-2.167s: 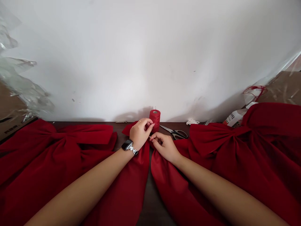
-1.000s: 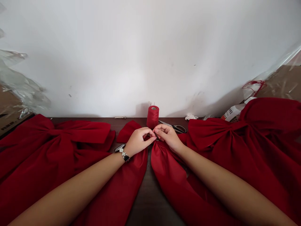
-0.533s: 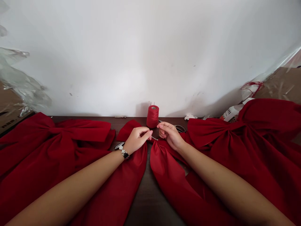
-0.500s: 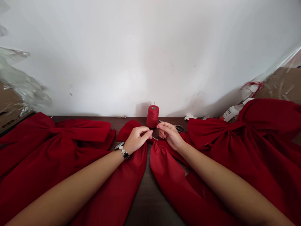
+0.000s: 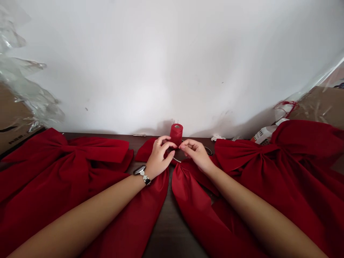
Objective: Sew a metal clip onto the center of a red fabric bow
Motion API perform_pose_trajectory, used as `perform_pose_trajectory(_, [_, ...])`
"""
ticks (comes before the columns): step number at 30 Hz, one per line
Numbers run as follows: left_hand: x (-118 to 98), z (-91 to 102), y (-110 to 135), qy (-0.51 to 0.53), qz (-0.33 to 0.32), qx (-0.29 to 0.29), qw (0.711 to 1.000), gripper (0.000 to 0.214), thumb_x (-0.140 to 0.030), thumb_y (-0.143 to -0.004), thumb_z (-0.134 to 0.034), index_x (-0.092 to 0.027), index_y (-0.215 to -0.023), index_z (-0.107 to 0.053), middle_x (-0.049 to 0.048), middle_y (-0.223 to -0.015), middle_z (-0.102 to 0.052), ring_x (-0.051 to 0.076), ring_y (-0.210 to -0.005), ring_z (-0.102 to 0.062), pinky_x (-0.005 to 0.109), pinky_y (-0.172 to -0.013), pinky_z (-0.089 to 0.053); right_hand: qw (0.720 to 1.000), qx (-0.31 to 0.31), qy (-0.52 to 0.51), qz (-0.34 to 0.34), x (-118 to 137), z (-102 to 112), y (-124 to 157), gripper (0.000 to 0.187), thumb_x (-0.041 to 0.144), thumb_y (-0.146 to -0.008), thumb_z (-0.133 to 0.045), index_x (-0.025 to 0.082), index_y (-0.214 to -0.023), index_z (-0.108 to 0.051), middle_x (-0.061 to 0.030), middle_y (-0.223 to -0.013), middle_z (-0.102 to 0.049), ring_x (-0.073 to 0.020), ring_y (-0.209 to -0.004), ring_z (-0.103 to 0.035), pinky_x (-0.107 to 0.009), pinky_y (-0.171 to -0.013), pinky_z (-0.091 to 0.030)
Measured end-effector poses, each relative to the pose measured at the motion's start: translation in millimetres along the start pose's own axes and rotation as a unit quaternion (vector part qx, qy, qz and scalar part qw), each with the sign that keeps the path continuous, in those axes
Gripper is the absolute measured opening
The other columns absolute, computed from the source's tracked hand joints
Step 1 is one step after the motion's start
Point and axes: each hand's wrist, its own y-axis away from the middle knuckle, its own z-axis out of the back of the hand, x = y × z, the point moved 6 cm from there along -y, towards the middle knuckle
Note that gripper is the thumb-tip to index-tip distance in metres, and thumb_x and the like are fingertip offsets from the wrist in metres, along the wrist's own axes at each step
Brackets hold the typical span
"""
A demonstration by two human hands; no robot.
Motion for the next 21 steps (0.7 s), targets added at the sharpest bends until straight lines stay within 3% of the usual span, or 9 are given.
perform_pose_trajectory(2, [-2,-1.6,-1,-0.064,-0.015,-0.010,0.998,0.021,-0.020,-0.085,-0.056,-0.023,-0.104,-0.065,0.0093,-0.146,-0.032,0.031,-0.135,-0.032,0.049,-0.110,-0.032,0.999,-0.023,0.029,0.032,16,8,-3,0.033,0.046,-0.075,-0.067,0.014,-0.076,-0.060,0.0034,-0.056,-0.049,-0.0062,-0.050,-0.040,-0.020,-0.049,-0.030])
perform_pose_trajectory(4, [0,-7.7,-4,-0.097,-0.017,0.021,0.995,0.029,-0.022,-0.085,-0.059,-0.026,-0.113,-0.064,0.0070,-0.153,-0.020,0.034,-0.141,-0.021,0.052,-0.113,-0.028,0.997,-0.037,0.051,0.051,28,14,-5,0.032,0.045,-0.076,-0.068,0.014,-0.075,-0.060,0.0032,-0.056,-0.049,-0.0059,-0.050,-0.039,-0.020,-0.048,-0.029])
perform_pose_trajectory(7, [2,-18.3,-10,-0.112,-0.031,0.091,0.989,0.041,-0.026,-0.085,-0.060,-0.030,-0.126,-0.058,0.0079,-0.153,-0.025,0.035,-0.140,-0.029,0.052,-0.111,-0.033,0.996,-0.038,0.059,0.059,37,16,-7,0.031,0.045,-0.077,-0.067,0.015,-0.075,-0.059,0.0036,-0.056,-0.047,-0.0055,-0.049,-0.036,-0.019,-0.047,-0.027])
perform_pose_trajectory(11, [4,-21.7,-14,-0.117,-0.037,0.105,0.987,0.048,-0.029,-0.086,-0.060,-0.032,-0.134,-0.053,0.0094,-0.149,-0.032,0.032,-0.125,-0.050,0.048,-0.105,-0.042,0.996,-0.038,0.054,0.065,41,13,-6,0.030,0.044,-0.077,-0.067,0.015,-0.075,-0.060,0.0030,-0.057,-0.048,-0.0062,-0.051,-0.037,-0.020,-0.048,-0.029])
perform_pose_trajectory(21, [7,-23.1,-12,-0.157,-0.045,0.094,0.982,0.048,-0.025,-0.088,-0.056,-0.036,-0.134,-0.053,0.0105,-0.144,-0.033,0.034,-0.127,-0.043,0.054,-0.104,-0.036,0.993,-0.060,0.061,0.077,73,18,-14,0.024,0.038,-0.075,-0.069,0.015,-0.075,-0.063,0.0010,-0.068,-0.055,-0.0057,-0.056,-0.040,-0.020,-0.055,-0.033])
